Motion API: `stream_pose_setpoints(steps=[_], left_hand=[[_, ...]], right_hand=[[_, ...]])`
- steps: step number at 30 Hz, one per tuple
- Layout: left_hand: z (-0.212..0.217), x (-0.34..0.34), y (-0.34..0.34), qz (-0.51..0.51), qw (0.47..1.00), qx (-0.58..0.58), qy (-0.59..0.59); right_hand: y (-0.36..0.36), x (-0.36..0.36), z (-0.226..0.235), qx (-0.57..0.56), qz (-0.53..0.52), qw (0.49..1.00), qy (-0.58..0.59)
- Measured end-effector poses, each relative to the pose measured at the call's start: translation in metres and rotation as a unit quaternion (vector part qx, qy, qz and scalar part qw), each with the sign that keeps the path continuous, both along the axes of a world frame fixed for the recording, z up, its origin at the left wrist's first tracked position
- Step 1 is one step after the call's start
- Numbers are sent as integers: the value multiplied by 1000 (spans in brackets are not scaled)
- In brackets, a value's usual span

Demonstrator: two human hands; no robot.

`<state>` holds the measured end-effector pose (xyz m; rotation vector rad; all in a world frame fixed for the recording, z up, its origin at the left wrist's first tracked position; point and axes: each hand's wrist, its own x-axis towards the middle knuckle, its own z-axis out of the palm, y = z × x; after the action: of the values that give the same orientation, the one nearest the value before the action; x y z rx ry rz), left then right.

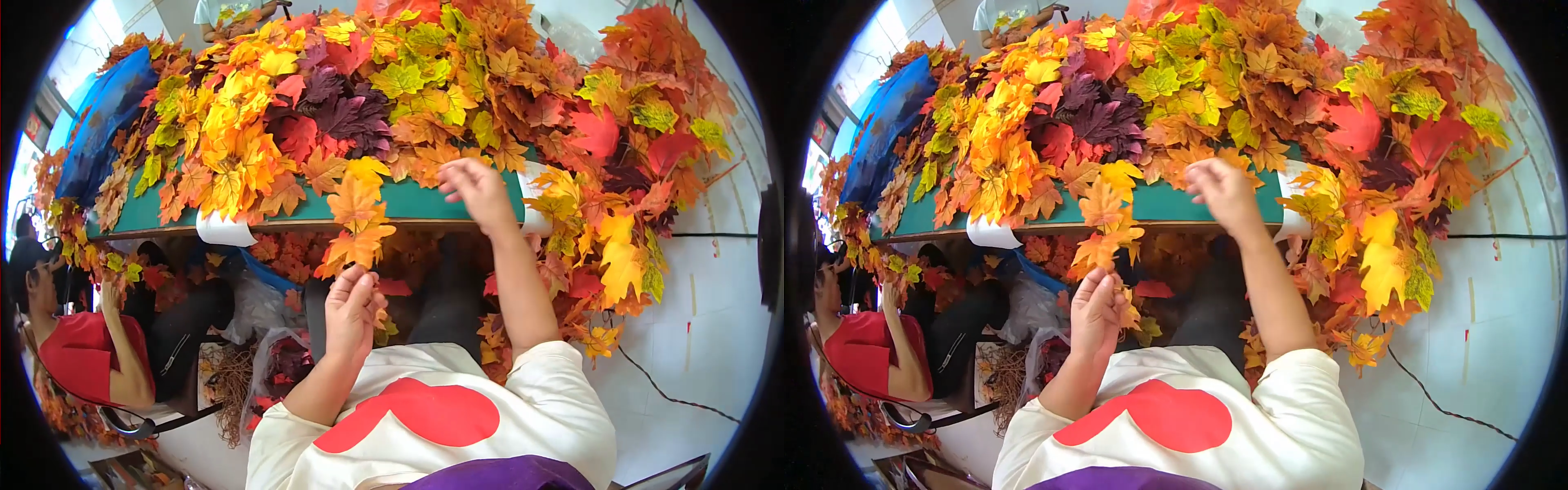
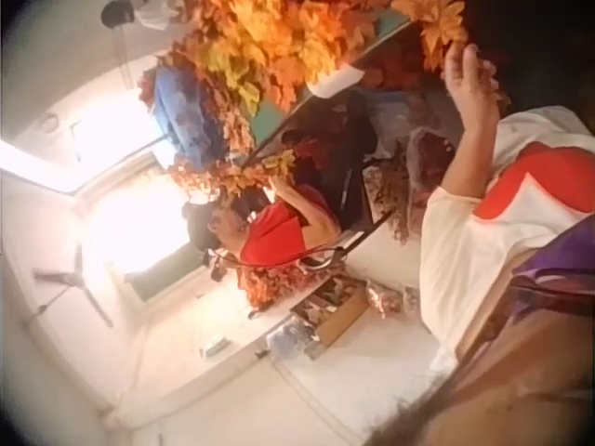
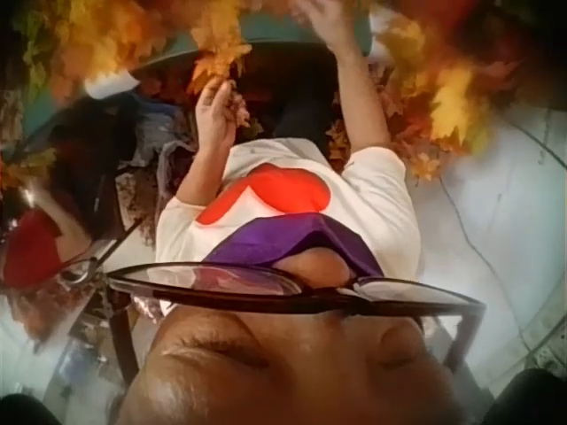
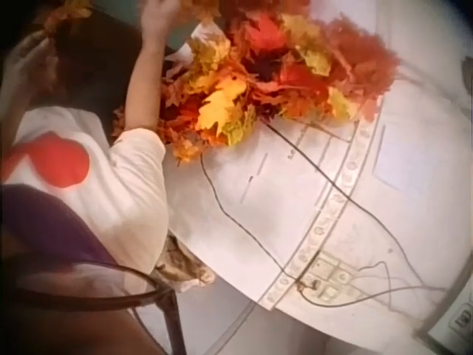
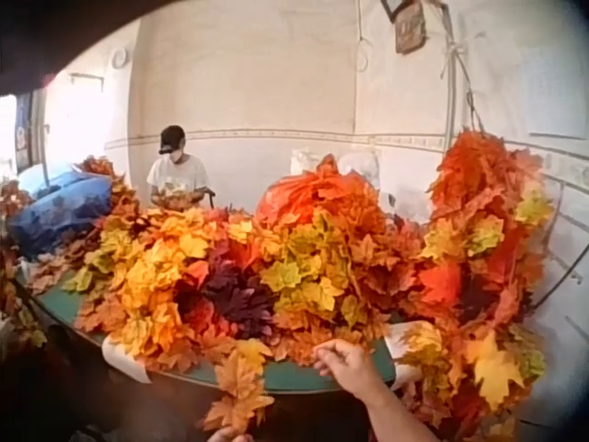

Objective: The person assembles artificial maple leaves onto stems or wire bundles by hand to create decorations.

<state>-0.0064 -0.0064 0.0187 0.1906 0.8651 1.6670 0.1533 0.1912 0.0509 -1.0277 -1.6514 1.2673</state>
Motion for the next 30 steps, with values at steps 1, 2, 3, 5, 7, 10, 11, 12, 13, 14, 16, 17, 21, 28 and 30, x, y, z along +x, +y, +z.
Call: stream_pose_setpoints(steps=[1, 2, 3, 5, 7, 10, 11, 12, 13, 14, 16, 17, 21, 28, 30], left_hand=[[4, 3, 3, 13, 1000, 10, 6], [6, 2, 4, 13, 1000, 12, 8], [5, 0, 2, 16, 999, 22, 27], [3, 0, 2, 22, 998, 38, 34], [3, -3, 1, 15, 999, 41, 16], [6, -6, 2, 4, 1000, 29, -3], [6, -7, 2, 5, 1000, 12, -2], [5, -7, 2, -2, 1000, 15, -4], [5, -6, 4, -10, 1000, 10, -1], [3, -7, 4, -6, 1000, 3, 3], [0, -4, 4, -20, 1000, 2, 1], [-1, -2, 5, -29, 1000, 1, -6], [-1, 2, 5, -37, 999, 0, -14], [-1, -2, 1, -10, 1000, -2, -19], [-1, -3, 3, -4, 1000, -1, -22]], right_hand=[[12, 13, -1, 31, -28, 999, 5], [28, 26, -5, 63, -76, 995, -21], [37, 36, -2, 75, -116, 988, -63], [59, 60, -9, 144, -189, 962, -133], [60, 75, -2, 166, -241, 949, -113], [74, 112, -5, 154, -298, 938, -83], [72, 116, -1, 143, -345, 926, -58], [84, 134, -10, 146, -350, 923, -60], [100, 168, -24, 176, -385, 903, -73], [100, 167, -16, 204, -407, 886, -84], [101, 176, -7, 24, -460, 865, -197], [111, 180, -12, 91, -415, 890, -164], [127, 148, -6, 202, -347, 898, -181], [153, 162, -23, 456, -301, 748, -377], [154, 163, -25, 452, -301, 757, -364]])
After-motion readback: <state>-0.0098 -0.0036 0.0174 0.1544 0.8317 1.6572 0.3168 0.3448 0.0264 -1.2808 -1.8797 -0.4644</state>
